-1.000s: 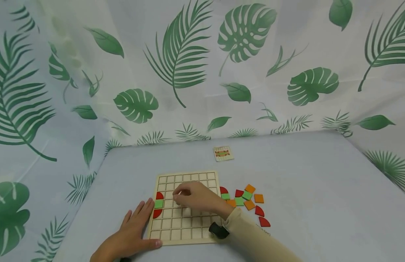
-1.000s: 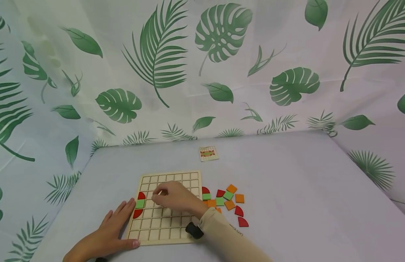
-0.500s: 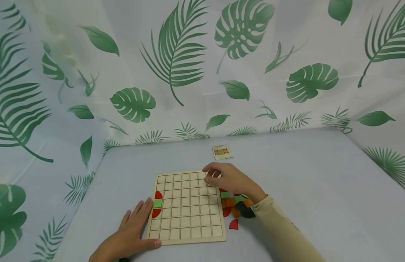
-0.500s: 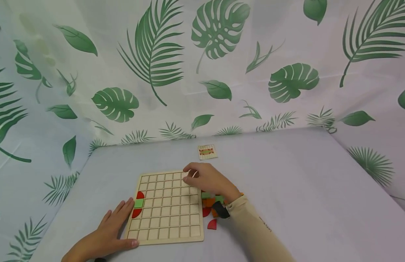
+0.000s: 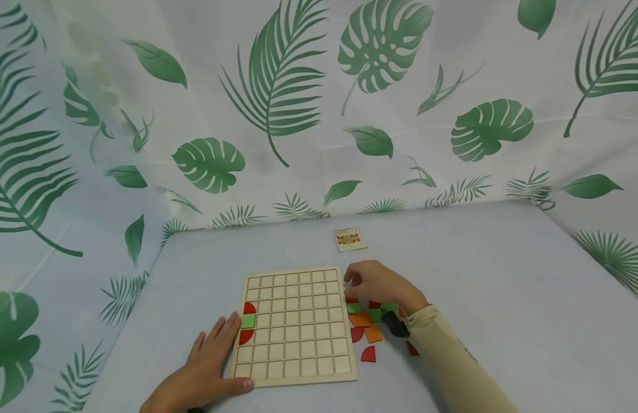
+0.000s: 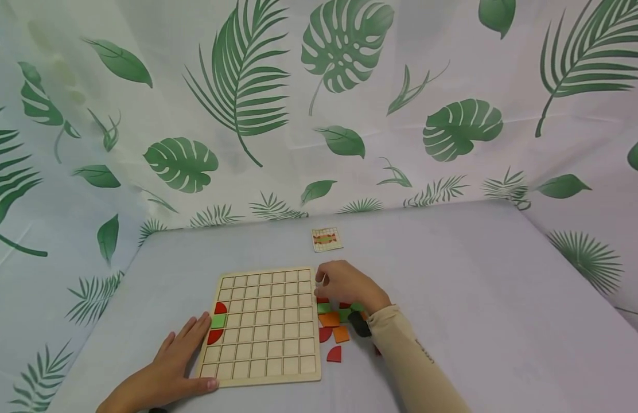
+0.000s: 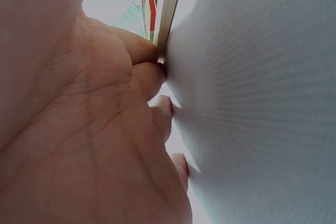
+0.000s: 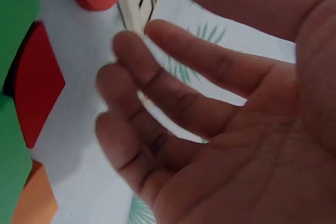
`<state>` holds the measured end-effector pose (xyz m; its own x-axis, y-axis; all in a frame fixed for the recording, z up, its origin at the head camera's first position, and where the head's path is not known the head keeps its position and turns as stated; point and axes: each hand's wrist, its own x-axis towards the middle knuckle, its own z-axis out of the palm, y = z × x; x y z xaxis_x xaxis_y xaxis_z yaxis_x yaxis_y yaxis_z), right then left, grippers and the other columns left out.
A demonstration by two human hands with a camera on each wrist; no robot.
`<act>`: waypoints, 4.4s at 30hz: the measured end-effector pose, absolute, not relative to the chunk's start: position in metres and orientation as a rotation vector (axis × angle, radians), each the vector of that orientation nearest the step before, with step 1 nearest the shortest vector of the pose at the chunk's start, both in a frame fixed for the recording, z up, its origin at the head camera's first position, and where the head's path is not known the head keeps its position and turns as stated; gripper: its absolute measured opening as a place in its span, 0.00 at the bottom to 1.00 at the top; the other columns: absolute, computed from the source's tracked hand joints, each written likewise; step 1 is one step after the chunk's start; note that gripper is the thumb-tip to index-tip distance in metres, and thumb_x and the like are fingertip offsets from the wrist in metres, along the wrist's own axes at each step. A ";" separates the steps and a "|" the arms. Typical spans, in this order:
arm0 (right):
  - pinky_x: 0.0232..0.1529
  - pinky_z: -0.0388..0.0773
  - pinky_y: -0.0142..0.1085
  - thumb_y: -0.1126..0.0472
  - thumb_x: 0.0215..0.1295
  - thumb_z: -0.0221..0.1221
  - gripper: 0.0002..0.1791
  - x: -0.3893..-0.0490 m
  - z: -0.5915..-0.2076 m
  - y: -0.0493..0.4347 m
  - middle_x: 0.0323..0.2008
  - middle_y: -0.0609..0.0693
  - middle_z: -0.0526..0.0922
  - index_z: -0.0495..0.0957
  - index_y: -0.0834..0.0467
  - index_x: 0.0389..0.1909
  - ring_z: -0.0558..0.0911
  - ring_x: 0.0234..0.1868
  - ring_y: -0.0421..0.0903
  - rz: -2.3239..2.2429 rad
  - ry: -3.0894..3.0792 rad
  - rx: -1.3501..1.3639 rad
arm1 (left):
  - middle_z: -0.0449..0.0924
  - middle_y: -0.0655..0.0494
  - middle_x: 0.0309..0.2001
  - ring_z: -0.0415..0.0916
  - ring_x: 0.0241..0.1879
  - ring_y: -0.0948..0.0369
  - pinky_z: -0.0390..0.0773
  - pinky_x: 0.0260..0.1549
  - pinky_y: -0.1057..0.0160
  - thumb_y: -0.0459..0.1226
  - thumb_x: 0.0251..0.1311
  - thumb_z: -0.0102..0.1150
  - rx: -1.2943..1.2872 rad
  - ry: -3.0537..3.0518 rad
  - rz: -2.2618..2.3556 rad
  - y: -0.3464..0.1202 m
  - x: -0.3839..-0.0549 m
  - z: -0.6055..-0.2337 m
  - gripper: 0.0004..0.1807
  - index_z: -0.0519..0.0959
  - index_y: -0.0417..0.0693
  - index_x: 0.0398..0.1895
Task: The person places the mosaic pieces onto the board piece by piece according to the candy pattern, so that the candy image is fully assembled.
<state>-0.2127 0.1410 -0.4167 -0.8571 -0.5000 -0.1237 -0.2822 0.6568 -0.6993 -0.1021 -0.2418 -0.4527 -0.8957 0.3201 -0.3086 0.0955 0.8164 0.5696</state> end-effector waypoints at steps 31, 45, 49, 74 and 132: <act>0.35 0.74 0.38 0.71 0.66 0.68 0.09 -0.207 -0.419 0.131 0.31 0.49 0.75 0.76 0.60 0.37 0.73 0.33 0.45 -0.778 2.592 -0.669 | 0.44 0.44 0.87 0.33 0.85 0.39 0.28 0.75 0.30 0.65 0.49 0.79 0.325 2.636 0.810 -0.247 -0.103 -0.463 0.72 0.49 0.42 0.88; 0.24 0.75 0.36 0.72 0.76 0.59 0.06 -0.216 -0.431 0.137 0.31 0.49 0.79 0.79 0.58 0.40 0.76 0.25 0.43 -1.177 2.506 -0.710 | 0.43 0.41 0.87 0.33 0.84 0.36 0.29 0.74 0.28 0.62 0.52 0.79 0.328 2.612 0.782 -0.244 -0.103 -0.456 0.71 0.46 0.41 0.88; 0.30 0.78 0.37 0.71 0.77 0.58 0.07 -0.217 -0.434 0.134 0.34 0.50 0.82 0.83 0.59 0.43 0.81 0.29 0.45 -1.273 2.457 -0.704 | 0.43 0.42 0.87 0.33 0.84 0.37 0.29 0.74 0.28 0.62 0.52 0.79 0.336 2.612 0.804 -0.245 -0.103 -0.457 0.71 0.47 0.41 0.88; 0.41 0.85 0.42 0.71 0.74 0.62 0.05 -0.224 -0.434 0.077 0.34 0.50 0.87 0.87 0.63 0.43 0.86 0.35 0.50 -1.545 2.228 -0.708 | 0.44 0.42 0.87 0.34 0.84 0.37 0.32 0.74 0.26 0.62 0.53 0.79 0.352 2.625 0.789 -0.247 -0.102 -0.455 0.70 0.48 0.41 0.88; 0.37 0.78 0.34 0.73 0.71 0.64 0.09 -0.241 -0.440 -0.014 0.29 0.44 0.83 0.86 0.59 0.33 0.79 0.30 0.38 -1.085 2.401 -1.042 | 0.43 0.44 0.87 0.31 0.84 0.38 0.28 0.74 0.28 0.62 0.53 0.79 0.340 2.590 0.835 -0.249 -0.106 -0.456 0.70 0.47 0.43 0.88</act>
